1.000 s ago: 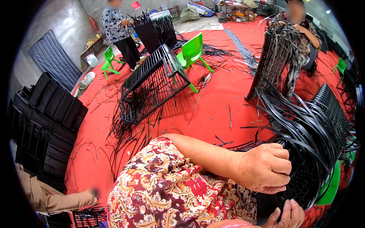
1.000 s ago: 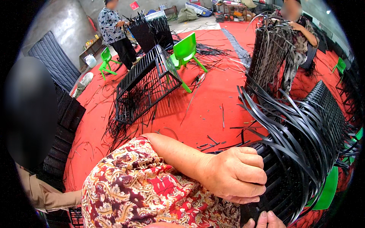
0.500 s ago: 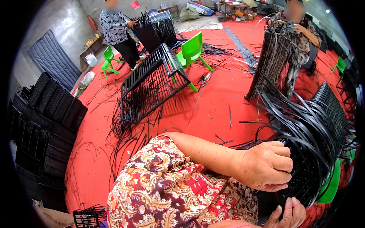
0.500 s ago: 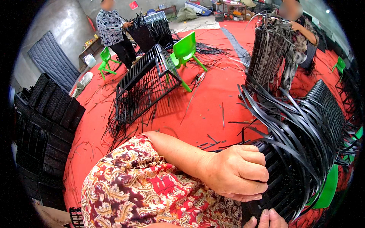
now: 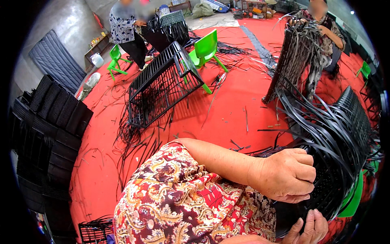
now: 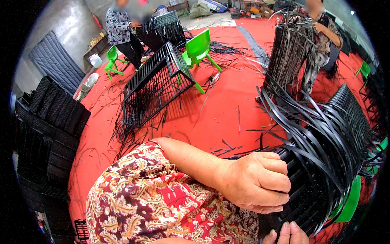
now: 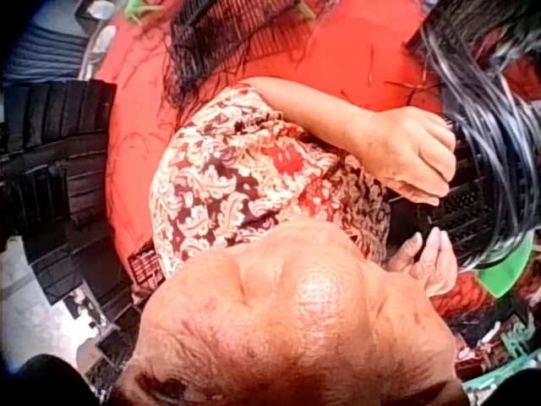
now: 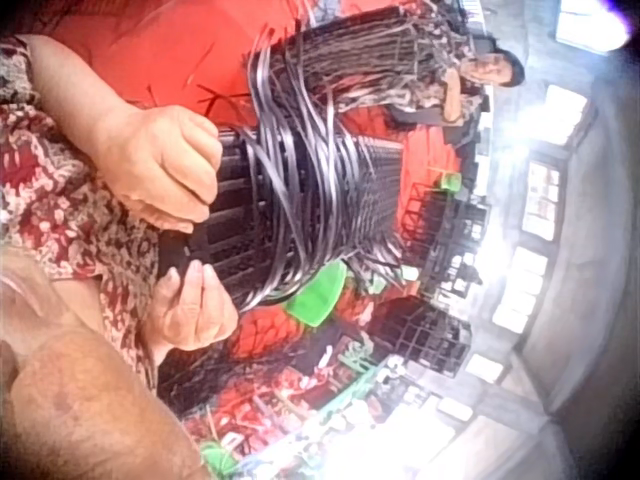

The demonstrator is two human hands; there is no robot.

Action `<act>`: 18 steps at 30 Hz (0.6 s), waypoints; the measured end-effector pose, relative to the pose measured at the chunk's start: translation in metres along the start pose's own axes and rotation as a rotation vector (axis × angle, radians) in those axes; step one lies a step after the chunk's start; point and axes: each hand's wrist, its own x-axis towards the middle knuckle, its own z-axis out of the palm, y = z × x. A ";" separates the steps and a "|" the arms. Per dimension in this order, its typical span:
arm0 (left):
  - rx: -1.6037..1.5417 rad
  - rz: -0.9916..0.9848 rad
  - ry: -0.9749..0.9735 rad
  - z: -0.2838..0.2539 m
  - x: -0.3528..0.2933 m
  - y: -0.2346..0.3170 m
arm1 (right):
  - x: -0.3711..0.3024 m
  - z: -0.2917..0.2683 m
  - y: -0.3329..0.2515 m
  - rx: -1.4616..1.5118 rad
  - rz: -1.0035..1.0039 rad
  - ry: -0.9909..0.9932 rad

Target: The person weaves black plastic straps through a black plastic basket frame by hand, inserting the straps into pre-formed slots and pulling them through to secure them.

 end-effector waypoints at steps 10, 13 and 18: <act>0.006 0.001 -0.002 -0.001 0.000 -0.001 | 0.002 0.000 0.000 0.004 -0.012 -0.014; 0.008 0.009 0.019 0.001 -0.001 -0.002 | 0.000 0.001 0.000 0.022 0.000 -0.006; 0.018 0.010 0.017 0.002 0.000 -0.003 | 0.001 0.000 -0.004 -0.022 0.028 -0.026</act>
